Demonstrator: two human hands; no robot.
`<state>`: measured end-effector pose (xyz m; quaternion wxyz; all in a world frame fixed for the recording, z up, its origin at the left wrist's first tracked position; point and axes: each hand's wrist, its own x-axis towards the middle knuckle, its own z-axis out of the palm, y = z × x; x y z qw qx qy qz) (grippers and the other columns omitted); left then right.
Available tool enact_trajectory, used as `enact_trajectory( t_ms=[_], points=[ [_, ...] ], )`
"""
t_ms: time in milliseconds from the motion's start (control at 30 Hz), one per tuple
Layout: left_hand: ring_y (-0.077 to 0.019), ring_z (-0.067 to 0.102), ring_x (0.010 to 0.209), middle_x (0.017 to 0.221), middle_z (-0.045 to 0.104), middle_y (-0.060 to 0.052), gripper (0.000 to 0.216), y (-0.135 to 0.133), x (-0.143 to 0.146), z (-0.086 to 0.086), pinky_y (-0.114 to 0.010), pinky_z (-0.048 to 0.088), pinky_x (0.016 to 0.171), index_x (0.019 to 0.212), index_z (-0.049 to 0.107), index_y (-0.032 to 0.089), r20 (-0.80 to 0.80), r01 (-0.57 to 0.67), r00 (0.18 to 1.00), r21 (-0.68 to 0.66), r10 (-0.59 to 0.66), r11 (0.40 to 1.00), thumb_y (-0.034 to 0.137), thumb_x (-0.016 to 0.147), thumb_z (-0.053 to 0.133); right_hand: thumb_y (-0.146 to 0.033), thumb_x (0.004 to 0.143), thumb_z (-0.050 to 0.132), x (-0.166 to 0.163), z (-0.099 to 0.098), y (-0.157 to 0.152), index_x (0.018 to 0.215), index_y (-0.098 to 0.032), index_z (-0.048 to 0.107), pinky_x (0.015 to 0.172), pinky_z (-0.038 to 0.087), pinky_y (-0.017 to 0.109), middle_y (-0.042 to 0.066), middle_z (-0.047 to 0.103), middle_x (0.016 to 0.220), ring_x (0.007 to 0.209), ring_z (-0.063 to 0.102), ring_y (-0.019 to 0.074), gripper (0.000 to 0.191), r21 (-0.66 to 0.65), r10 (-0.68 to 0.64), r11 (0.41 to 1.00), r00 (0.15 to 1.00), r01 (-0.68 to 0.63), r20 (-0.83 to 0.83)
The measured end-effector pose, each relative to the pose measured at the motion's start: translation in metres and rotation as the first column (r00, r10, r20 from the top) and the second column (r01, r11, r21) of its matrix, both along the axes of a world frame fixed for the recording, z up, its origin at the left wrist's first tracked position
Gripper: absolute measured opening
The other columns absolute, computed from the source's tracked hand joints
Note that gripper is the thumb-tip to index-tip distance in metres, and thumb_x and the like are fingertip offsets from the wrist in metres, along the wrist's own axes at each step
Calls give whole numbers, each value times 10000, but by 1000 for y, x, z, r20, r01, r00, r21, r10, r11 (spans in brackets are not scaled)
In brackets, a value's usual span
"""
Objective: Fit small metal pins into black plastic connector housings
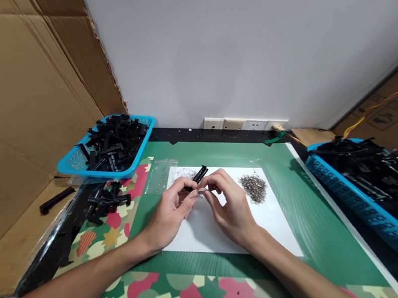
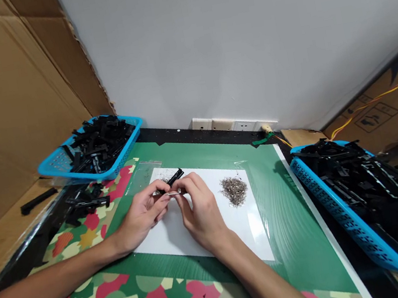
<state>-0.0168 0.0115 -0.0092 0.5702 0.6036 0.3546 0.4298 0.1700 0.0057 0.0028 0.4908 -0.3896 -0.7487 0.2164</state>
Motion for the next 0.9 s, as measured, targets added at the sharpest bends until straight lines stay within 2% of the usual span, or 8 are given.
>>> enact_trajectory(
  t_ms=[67, 200, 333, 400, 533, 667, 800, 900],
  points=[
    [-96, 463, 638, 814, 532, 21, 211, 1, -1, 1, -217, 359, 559, 1077, 620, 214, -39, -30, 999, 52, 32, 998, 424, 1056, 626, -141, 1047, 539, 3, 6, 0, 1056, -244, 624, 765, 491, 376, 71, 666, 1018, 923, 626, 229, 134, -21, 1, 1000, 1000, -1, -1],
    [-145, 563, 842, 992, 589, -26, 160, 5, -3, -1, -253, 437, 706, 1064, 662, 209, -202, -69, 972, 247, 121, 966, 363, 1058, 620, -177, 1054, 591, 12, 14, 3, 1130, -258, 660, 781, 503, 384, 67, 684, 1029, 944, 630, 235, 131, 14, 14, 1000, 998, -15, 56],
    [-123, 507, 747, 1014, 576, -14, 112, 7, -5, -4, -268, 412, 684, 1113, 669, 217, -355, -42, 920, 337, 168, 940, 269, 1063, 583, -151, 1068, 560, 18, 9, 8, 1119, -247, 677, 793, 497, 402, 81, 698, 1014, 936, 591, 251, 160, 96, 55, 992, 965, -81, 255],
    [-120, 500, 737, 1013, 565, -11, 110, 6, -5, -4, -269, 408, 679, 1112, 664, 215, -391, -26, 904, 357, 175, 934, 242, 1063, 569, -142, 1075, 538, 20, 6, 9, 1114, -231, 666, 794, 492, 400, 88, 697, 1011, 932, 576, 252, 161, 88, 57, 992, 950, -88, 307],
    [-116, 527, 765, 1047, 560, -14, 115, 4, -5, -3, -263, 422, 689, 1121, 649, 216, -433, -2, 881, 403, 192, 915, 241, 1076, 546, -155, 1074, 550, 22, 7, 11, 1087, -232, 631, 825, 497, 376, 72, 676, 1023, 956, 600, 234, 112, -38, 103, 995, 960, -96, 259],
    [-112, 562, 790, 1110, 571, -26, 138, 0, -5, -3, -264, 437, 714, 1148, 649, 226, -467, 22, 848, 503, 250, 864, 231, 1087, 526, -128, 1060, 535, 27, 13, 11, 1048, -232, 589, 817, 499, 336, 51, 663, 1043, 928, 625, 196, 118, -171, 199, 971, 963, -169, 179],
    [-113, 581, 791, 1141, 582, -38, 163, -3, -6, -3, -262, 439, 698, 1185, 662, 234, -481, 36, 836, 527, 263, 849, 239, 1088, 531, -146, 1058, 526, 31, 17, 10, 1049, -228, 590, 796, 495, 329, 53, 673, 1045, 928, 626, 193, 104, -166, 218, 969, 952, -184, 216],
    [-116, 585, 782, 1121, 604, -46, 199, -4, -5, -1, -267, 468, 716, 1183, 680, 228, -400, 12, 896, 454, 191, 891, 293, 1109, 507, -129, 1025, 562, 33, 20, 8, 1048, -228, 615, 773, 504, 317, 46, 680, 1008, 897, 635, 184, 115, -107, 204, 977, 956, -185, 209]
  ],
)
